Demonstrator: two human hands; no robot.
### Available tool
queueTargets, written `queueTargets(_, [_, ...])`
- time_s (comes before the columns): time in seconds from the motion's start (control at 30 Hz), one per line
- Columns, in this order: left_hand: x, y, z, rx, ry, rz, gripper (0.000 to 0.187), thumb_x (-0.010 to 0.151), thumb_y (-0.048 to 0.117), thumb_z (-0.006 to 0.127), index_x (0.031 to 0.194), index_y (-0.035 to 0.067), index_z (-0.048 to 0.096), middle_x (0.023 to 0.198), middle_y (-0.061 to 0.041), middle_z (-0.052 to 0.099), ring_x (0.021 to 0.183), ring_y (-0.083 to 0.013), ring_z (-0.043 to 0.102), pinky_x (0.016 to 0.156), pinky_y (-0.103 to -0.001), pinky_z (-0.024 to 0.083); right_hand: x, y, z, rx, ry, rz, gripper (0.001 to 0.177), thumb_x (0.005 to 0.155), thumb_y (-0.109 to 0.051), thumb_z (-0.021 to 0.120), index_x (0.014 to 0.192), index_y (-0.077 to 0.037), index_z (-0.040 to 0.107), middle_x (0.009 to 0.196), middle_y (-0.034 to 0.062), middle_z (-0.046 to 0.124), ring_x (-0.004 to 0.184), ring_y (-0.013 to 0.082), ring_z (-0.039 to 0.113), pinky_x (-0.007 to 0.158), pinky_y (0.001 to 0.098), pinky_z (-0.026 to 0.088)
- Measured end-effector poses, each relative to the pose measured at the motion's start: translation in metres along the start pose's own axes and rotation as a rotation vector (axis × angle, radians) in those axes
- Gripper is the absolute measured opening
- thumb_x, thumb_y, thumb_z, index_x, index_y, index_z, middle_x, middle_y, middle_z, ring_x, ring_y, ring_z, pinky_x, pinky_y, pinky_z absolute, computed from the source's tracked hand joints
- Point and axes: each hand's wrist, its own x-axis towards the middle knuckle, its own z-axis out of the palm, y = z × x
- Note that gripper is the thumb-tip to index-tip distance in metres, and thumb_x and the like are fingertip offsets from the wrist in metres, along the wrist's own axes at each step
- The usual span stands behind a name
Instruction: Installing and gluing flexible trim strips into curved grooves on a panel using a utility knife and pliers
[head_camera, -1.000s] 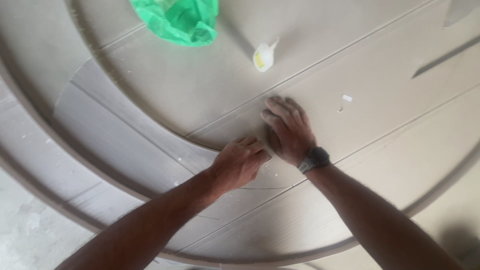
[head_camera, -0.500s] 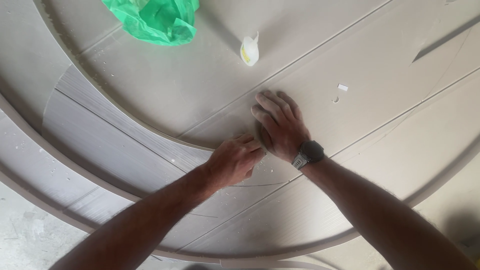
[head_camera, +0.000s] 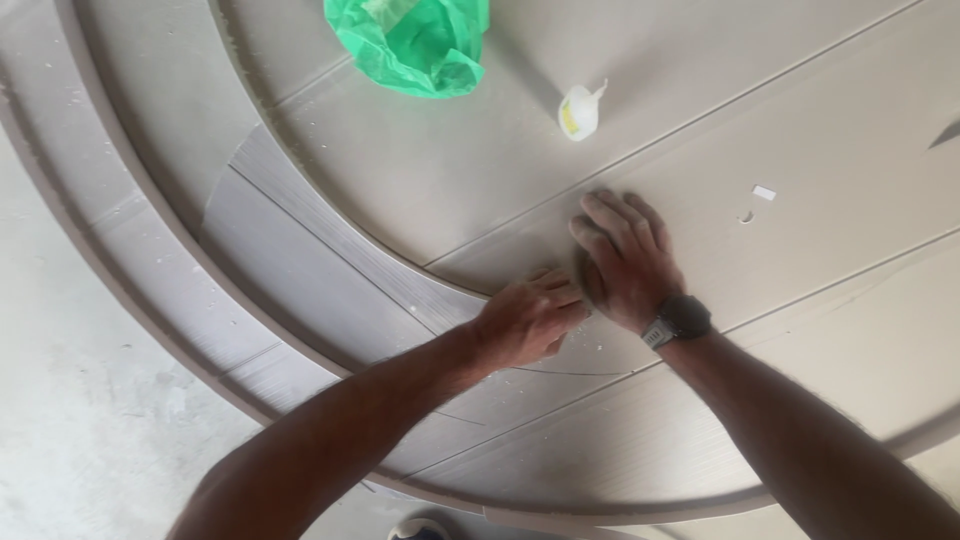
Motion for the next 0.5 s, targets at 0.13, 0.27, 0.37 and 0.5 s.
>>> queueTargets(0.13, [-0.0059, -0.0103, 0.0093, 0.044, 0.008, 0.062, 0.015, 0.078, -0.003, 0.069, 0.081, 0.009, 0.061, 0.075, -0.005, 0.057, 0.078, -0.0218, 0.061, 0.073, -0.034, 0.055, -0.0007, -0.0003, 0.0015, 0.003, 0.005, 0.007, 0.034, 0.092, -0.015, 0.052, 0.121, -0.013, 0.068, 0.136, 0.0097, 0.06, 0.127, 0.0288, 0.061, 0.111, 0.0468, 0.048])
queueTargets(0.27, [-0.0071, -0.0082, 0.0088, 0.036, 0.013, 0.047, 0.014, 0.081, -0.003, 0.069, 0.08, 0.009, 0.062, 0.075, -0.005, 0.057, 0.079, -0.0223, 0.061, 0.073, -0.034, 0.055, -0.0033, -0.0005, 0.0026, -0.01, -0.009, 0.005, 0.035, 0.091, -0.016, 0.051, 0.123, -0.014, 0.067, 0.137, 0.0086, 0.058, 0.129, 0.0277, 0.06, 0.112, 0.0463, 0.047])
queueTargets(0.37, [-0.0081, -0.0075, 0.0103, 0.055, 0.018, 0.053, 0.014, 0.082, -0.002, 0.068, 0.08, 0.009, 0.061, 0.075, -0.006, 0.056, 0.079, -0.0226, 0.06, 0.071, -0.034, 0.055, -0.006, 0.0017, 0.0037, -0.011, -0.011, 0.005, 0.036, 0.09, -0.017, 0.052, 0.123, -0.015, 0.066, 0.137, 0.0081, 0.058, 0.13, 0.0271, 0.059, 0.113, 0.0463, 0.046])
queueTargets(0.5, [-0.0114, -0.004, 0.0089, 0.071, 0.0, 0.004, 0.011, 0.089, 0.0, 0.069, 0.084, 0.01, 0.067, 0.078, -0.008, 0.061, 0.08, -0.0201, 0.064, 0.076, -0.031, 0.059, -0.0054, 0.0001, 0.0021, -0.015, -0.01, 0.02, 0.037, 0.09, -0.017, 0.052, 0.124, -0.016, 0.067, 0.138, 0.0071, 0.058, 0.13, 0.026, 0.059, 0.114, 0.0455, 0.046])
